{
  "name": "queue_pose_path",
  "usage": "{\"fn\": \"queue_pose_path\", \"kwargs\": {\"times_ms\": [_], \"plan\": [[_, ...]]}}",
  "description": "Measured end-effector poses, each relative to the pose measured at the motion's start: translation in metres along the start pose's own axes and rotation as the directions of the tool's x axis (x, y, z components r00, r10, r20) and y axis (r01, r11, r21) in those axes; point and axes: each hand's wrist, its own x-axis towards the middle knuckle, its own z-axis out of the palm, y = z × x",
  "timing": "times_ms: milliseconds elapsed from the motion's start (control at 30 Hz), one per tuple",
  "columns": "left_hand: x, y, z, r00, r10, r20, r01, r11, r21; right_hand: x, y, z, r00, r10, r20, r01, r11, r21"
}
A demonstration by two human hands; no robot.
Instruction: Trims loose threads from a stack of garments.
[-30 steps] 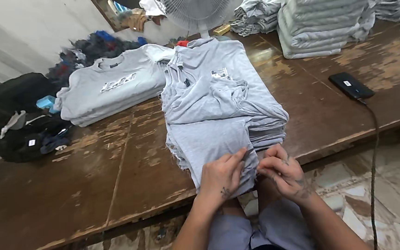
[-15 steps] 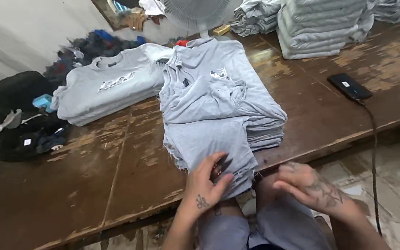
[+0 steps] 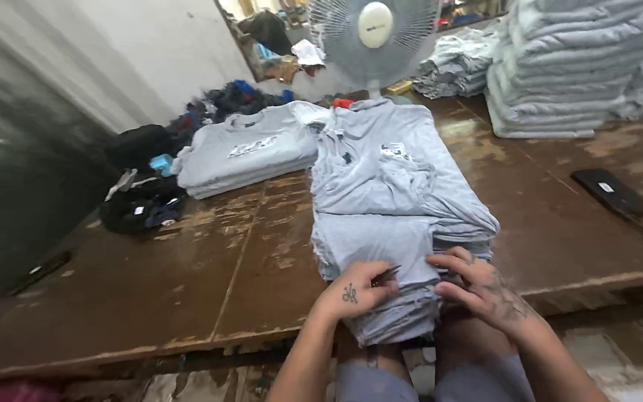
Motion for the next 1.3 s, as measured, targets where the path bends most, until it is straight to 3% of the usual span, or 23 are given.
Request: {"fn": "queue_pose_path", "kwargs": {"times_ms": [100, 167, 233, 300, 333, 367, 433, 500, 533, 633, 733, 833, 933, 1067, 1300], "plan": [[0.010, 0.011, -0.003, 0.977, 0.118, -0.176, -0.123, 0.992, -0.022, 0.003, 0.002, 0.015, 0.994, -0.028, -0.110, 0.031, 0.999, 0.028], [0.025, 0.024, 0.002, 0.945, 0.037, -0.326, -0.104, 0.976, -0.190, 0.009, 0.002, 0.027, 0.981, -0.016, -0.195, 0.069, 0.961, 0.268], [0.041, 0.022, 0.016, 0.897, -0.138, -0.421, -0.104, 0.858, -0.503, 0.011, 0.003, 0.032, 0.987, 0.096, -0.126, 0.015, 0.735, 0.678], [0.047, 0.012, 0.027, 0.860, -0.290, -0.421, -0.095, 0.718, -0.689, 0.011, 0.006, 0.032, 0.992, 0.117, -0.052, -0.025, 0.575, 0.818], [0.047, 0.011, 0.028, 0.841, -0.332, -0.428, -0.102, 0.680, -0.726, 0.009, 0.006, 0.031, 0.994, 0.099, -0.038, -0.029, 0.603, 0.797], [0.046, 0.009, 0.028, 0.825, -0.355, -0.439, -0.107, 0.665, -0.740, 0.008, 0.004, 0.029, 0.996, 0.077, -0.049, -0.019, 0.699, 0.715], [0.044, 0.006, 0.031, 0.826, -0.358, -0.435, -0.102, 0.664, -0.740, 0.006, -0.005, 0.029, 0.991, 0.017, -0.136, 0.028, 0.947, 0.321], [0.044, 0.003, 0.036, 0.846, -0.325, -0.424, -0.086, 0.700, -0.709, 0.010, -0.004, 0.030, 0.970, -0.104, -0.221, 0.086, 0.992, -0.087], [0.044, 0.002, 0.037, 0.863, -0.293, -0.412, -0.072, 0.736, -0.673, 0.010, 0.000, 0.025, 0.965, -0.124, -0.230, 0.085, 0.982, -0.169], [0.040, 0.002, 0.040, 0.900, -0.194, -0.390, -0.058, 0.834, -0.549, -0.008, 0.007, -0.014, 0.989, 0.011, -0.151, -0.033, 0.990, -0.141], [0.039, -0.003, 0.040, 0.889, -0.199, -0.412, -0.079, 0.819, -0.568, -0.030, 0.017, -0.050, 0.993, 0.061, -0.105, -0.071, 0.993, -0.093], [0.042, -0.008, 0.046, 0.877, -0.235, -0.420, -0.090, 0.778, -0.622, -0.024, -0.002, -0.049, 0.994, 0.062, -0.086, -0.069, 0.994, -0.081], [0.043, -0.007, 0.046, 0.883, -0.184, -0.431, -0.137, 0.777, -0.614, 0.000, -0.016, -0.015, 0.994, 0.107, -0.012, -0.107, 0.994, -0.019], [0.037, -0.006, 0.040, 0.897, -0.146, -0.418, -0.127, 0.820, -0.558, 0.012, -0.005, 0.015, 0.993, 0.008, -0.117, -0.013, 0.999, -0.047], [0.031, -0.010, 0.051, 0.931, -0.088, -0.354, -0.087, 0.889, -0.450, -0.025, 0.008, -0.037, 0.998, -0.066, -0.006, 0.065, 0.994, -0.086]]}}
